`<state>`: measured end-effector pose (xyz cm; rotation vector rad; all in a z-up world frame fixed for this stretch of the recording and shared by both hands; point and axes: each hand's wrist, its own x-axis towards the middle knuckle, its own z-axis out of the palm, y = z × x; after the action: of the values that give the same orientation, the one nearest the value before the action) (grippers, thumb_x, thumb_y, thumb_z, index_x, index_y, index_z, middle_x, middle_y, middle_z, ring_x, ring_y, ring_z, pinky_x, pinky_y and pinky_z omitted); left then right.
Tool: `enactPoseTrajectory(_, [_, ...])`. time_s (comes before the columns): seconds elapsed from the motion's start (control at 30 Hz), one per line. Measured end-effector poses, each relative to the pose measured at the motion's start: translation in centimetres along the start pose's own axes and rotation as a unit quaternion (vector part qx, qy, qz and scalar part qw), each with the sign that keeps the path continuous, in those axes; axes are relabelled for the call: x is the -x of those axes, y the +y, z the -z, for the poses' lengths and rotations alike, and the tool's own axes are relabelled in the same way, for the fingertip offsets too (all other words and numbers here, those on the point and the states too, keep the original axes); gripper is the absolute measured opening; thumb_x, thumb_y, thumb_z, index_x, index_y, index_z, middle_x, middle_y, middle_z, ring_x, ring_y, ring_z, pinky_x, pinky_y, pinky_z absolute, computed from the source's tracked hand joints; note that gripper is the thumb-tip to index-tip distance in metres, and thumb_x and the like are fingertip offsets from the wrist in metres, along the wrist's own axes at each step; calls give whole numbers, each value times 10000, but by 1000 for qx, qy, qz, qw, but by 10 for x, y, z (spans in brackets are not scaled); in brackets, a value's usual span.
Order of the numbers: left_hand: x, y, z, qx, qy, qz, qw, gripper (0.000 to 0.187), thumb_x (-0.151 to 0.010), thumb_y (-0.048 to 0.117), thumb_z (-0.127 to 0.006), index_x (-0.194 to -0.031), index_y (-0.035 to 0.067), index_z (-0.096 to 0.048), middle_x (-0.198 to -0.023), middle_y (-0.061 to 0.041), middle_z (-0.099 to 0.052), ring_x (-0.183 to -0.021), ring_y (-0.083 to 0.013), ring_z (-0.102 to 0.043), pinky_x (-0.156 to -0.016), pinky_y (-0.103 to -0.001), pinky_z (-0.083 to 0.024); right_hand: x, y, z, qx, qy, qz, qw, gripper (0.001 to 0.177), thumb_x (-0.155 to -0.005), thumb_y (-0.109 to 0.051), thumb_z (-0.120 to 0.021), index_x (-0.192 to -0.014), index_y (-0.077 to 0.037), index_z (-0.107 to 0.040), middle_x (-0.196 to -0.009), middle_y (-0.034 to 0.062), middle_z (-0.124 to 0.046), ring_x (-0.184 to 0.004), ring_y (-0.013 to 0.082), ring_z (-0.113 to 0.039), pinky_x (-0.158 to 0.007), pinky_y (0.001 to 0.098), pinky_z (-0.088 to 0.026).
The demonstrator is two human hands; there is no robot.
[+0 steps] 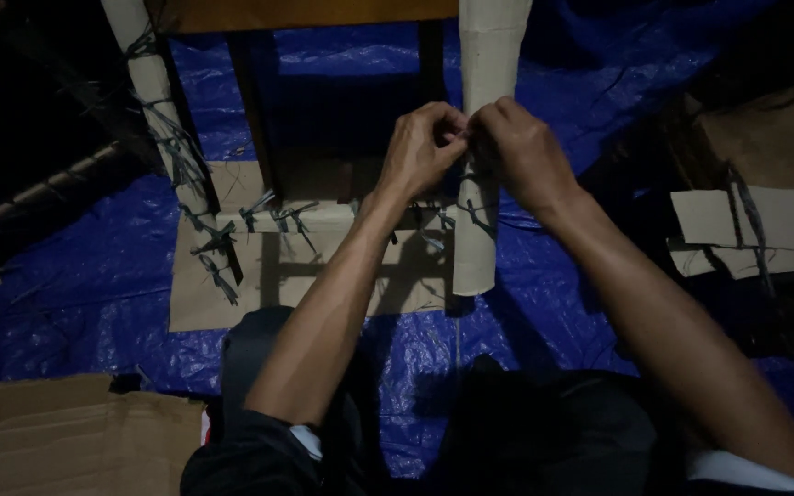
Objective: Wrapping wooden chair legs with protective padding and securing it with string.
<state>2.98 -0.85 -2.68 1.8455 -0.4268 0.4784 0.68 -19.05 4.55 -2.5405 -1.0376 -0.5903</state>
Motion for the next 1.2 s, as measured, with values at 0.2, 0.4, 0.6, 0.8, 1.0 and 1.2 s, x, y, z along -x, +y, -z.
enactPoseTrajectory(0.2, [1,4,-4,3,32,13,999,152,-848,92,-756,-986,28,-744,-946,-107,-770,-818,-204,-770,-731,-350,-618,6,10,-28,188,30,50,981,183,-937,33,-656,-1106,0,-592,-1058,156,-614,-999,290,-700,-695,350,-584])
enactPoseTrajectory(0.4, [2,9,2,1,41,-57,998,159,-955,33,-696,-1112,46,-723,-1005,-96,-740,-943,-240,-749,-771,-376,-599,9,18,-31,140,100,102,980,218,-921,81,-682,-1113,20,-600,-1080,146,-629,-995,297,-699,-719,335,-582])
enactPoseTrajectory(0.6, [-5,-3,6,-20,-17,-89,996,184,-923,49,-745,-1097,108,-761,-1003,-63,-723,-964,-236,-734,-850,-387,-613,11,19,-30,52,130,91,986,210,-936,88,-719,-1103,22,-610,-1077,149,-650,-957,301,-694,-771,366,-592])
enactPoseTrajectory(0.8, [-11,-10,11,17,-70,-77,994,177,-920,63,-755,-1093,90,-730,-1030,-59,-718,-1003,-232,-741,-885,-398,-622,11,18,-29,19,129,87,988,213,-954,32,-756,-1103,13,-604,-1068,147,-650,-961,317,-700,-788,396,-595])
enactPoseTrajectory(1.0, [-13,-7,15,-1,-75,-100,992,183,-916,69,-749,-1098,85,-743,-1050,-65,-718,-1010,-248,-726,-884,-406,-606,12,19,-28,18,131,86,987,219,-938,43,-756,-1093,3,-606,-1100,140,-645,-1004,320,-702,-823,405,-598])
enactPoseTrajectory(1.2, [-15,-13,15,17,-81,-104,991,132,-916,67,-757,-1045,57,-730,-1015,-77,-729,-983,-227,-734,-872,-395,-604,13,18,-26,14,105,97,990,276,-882,41,-766,-1110,-11,-619,-1140,126,-629,-1038,335,-692,-866,418,-605])
